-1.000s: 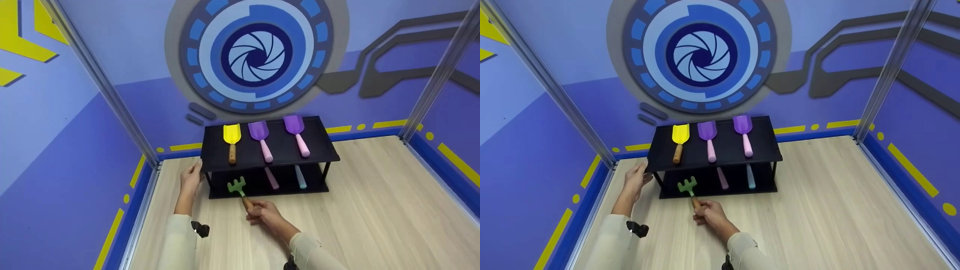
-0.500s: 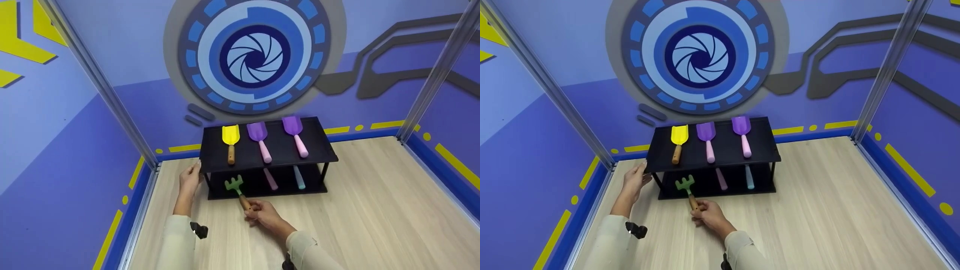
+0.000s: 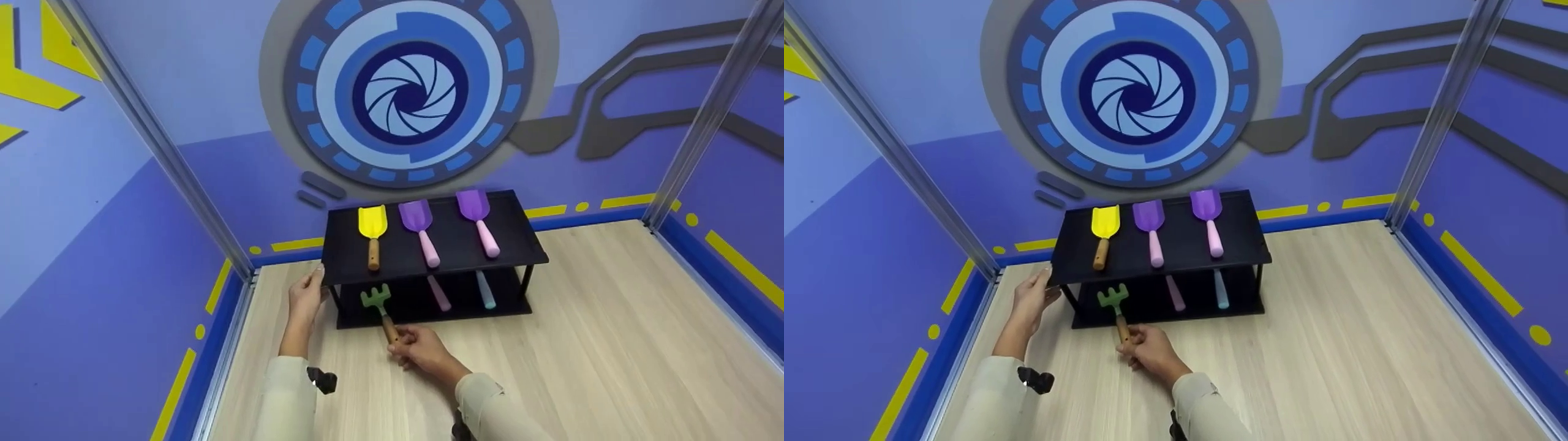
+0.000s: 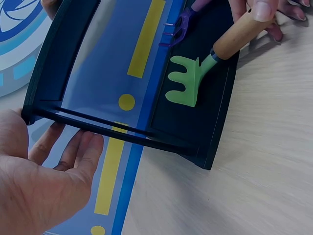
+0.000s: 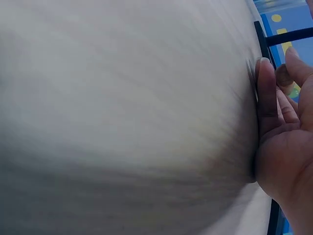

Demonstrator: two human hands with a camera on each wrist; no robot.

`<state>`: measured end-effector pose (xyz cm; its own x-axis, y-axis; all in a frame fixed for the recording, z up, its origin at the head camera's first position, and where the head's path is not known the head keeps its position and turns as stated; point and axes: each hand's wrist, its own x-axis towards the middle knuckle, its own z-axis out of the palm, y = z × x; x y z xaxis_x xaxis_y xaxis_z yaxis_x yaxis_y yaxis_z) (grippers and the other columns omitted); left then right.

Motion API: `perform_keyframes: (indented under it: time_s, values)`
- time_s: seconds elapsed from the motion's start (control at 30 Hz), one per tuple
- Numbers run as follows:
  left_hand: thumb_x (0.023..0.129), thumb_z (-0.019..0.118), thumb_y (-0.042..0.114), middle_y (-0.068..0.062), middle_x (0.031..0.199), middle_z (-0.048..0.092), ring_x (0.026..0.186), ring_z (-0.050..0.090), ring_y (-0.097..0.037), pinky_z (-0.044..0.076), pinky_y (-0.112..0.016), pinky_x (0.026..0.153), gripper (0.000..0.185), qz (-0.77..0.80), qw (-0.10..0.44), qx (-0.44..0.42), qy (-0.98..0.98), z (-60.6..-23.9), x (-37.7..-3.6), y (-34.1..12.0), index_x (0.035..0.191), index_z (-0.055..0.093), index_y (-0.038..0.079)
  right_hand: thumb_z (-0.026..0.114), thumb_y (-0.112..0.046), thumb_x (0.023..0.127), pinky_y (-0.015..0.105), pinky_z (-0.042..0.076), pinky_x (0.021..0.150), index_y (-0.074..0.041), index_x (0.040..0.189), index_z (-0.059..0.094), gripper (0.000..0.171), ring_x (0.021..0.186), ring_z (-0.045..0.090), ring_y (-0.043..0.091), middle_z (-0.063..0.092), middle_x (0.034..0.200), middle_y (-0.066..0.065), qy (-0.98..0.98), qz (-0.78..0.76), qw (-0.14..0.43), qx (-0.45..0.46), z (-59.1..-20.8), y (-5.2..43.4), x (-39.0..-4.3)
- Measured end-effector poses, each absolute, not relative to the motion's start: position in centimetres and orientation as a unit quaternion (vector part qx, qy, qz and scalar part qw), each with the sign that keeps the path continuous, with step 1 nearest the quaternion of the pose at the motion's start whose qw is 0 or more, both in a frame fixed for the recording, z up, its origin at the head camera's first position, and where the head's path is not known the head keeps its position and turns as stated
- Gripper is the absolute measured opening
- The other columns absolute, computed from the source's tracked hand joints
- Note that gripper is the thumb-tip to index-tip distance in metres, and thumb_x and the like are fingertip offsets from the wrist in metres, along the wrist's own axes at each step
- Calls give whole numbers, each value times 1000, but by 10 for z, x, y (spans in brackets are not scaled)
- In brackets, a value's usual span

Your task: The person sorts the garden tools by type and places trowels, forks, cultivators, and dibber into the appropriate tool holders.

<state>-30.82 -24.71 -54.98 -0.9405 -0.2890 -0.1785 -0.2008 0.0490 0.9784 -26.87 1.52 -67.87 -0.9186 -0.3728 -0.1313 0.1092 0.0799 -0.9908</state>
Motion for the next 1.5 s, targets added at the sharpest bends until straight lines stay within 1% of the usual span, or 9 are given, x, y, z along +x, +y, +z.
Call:
perform_keyframes:
  time_s: [0.27, 0.53, 0.63, 0.83, 1.0, 1.1, 1.27, 1.33, 1.5]
  values:
    - [113, 51, 45, -19, 147, 59, 140, 58, -39, 52, -46, 120, 50, -671, 37, 171, -720, -550, -308, -248, 138, 64, 3, 81, -6, 92, 30, 61, 57, 10, 151, 49, 69, 69, 69, 15, 73, 102, 13, 722, -662, 174, -103, -678, 11, -268]
    - [112, 52, 44, -13, 134, 63, 132, 61, -36, 53, -45, 118, 46, -675, 44, 180, -715, -550, -309, -244, 126, 67, 3, 82, -10, 92, 26, 57, 51, 10, 147, 54, 64, 63, 66, 14, 68, 87, 5, 734, -655, 150, -95, -680, 8, -266]
    - [111, 53, 47, -13, 135, 63, 131, 62, -35, 54, -45, 118, 48, -673, 41, 176, -717, -550, -309, -243, 127, 67, 4, 82, -11, 92, 24, 56, 50, 9, 145, 55, 62, 60, 64, 12, 66, 81, 2, 738, -653, 147, -85, -679, 7, -267]
    - [112, 53, 44, -12, 128, 65, 128, 64, -34, 54, -45, 117, 46, -671, 49, 179, -718, -553, -309, -243, 124, 68, 3, 80, -15, 94, 23, 54, 49, 8, 142, 59, 58, 59, 64, 13, 73, 83, 6, 736, -657, 149, -68, -679, 2, -266]
    - [112, 53, 46, -11, 129, 64, 129, 63, -32, 53, -46, 119, 49, -670, 48, 171, -720, -552, -308, -247, 128, 67, 3, 81, -17, 93, 24, 54, 49, 5, 119, 68, 36, 58, 63, 14, 74, 81, 11, 750, -646, 125, -61, -679, -3, -263]
    - [112, 52, 47, -10, 128, 64, 127, 63, -31, 53, -45, 118, 49, -668, 49, 170, -723, -551, -307, -248, 129, 67, 3, 81, -19, 93, 23, 52, 48, 2, 105, 69, 27, 56, 62, 13, 72, 75, 8, 764, -634, 108, -56, -681, -7, -263]
    - [112, 52, 45, -11, 129, 64, 127, 63, -32, 54, -45, 117, 48, -665, 47, 178, -724, -551, -307, -246, 132, 67, 4, 81, -25, 93, 20, 47, 49, -6, 95, 71, 22, 56, 56, 7, 65, 68, -6, 812, -577, 59, -63, -688, -12, -263]
    - [111, 53, 46, -12, 130, 64, 129, 63, -34, 54, -45, 118, 49, -666, 47, 178, -723, -551, -307, -246, 133, 68, 4, 81, -28, 92, 20, 45, 51, -8, 91, 72, 22, 56, 54, 5, 63, 67, -8, 828, -556, 37, -62, -689, -14, -263]
    - [110, 55, 50, -9, 124, 65, 126, 64, -33, 55, -45, 116, 49, -664, 51, 181, -723, -550, -308, -246, 124, 69, 5, 82, -30, 91, 20, 42, 52, -11, 87, 72, 22, 58, 52, 6, 60, 68, -8, 842, -538, 9, -44, -689, -19, -265]
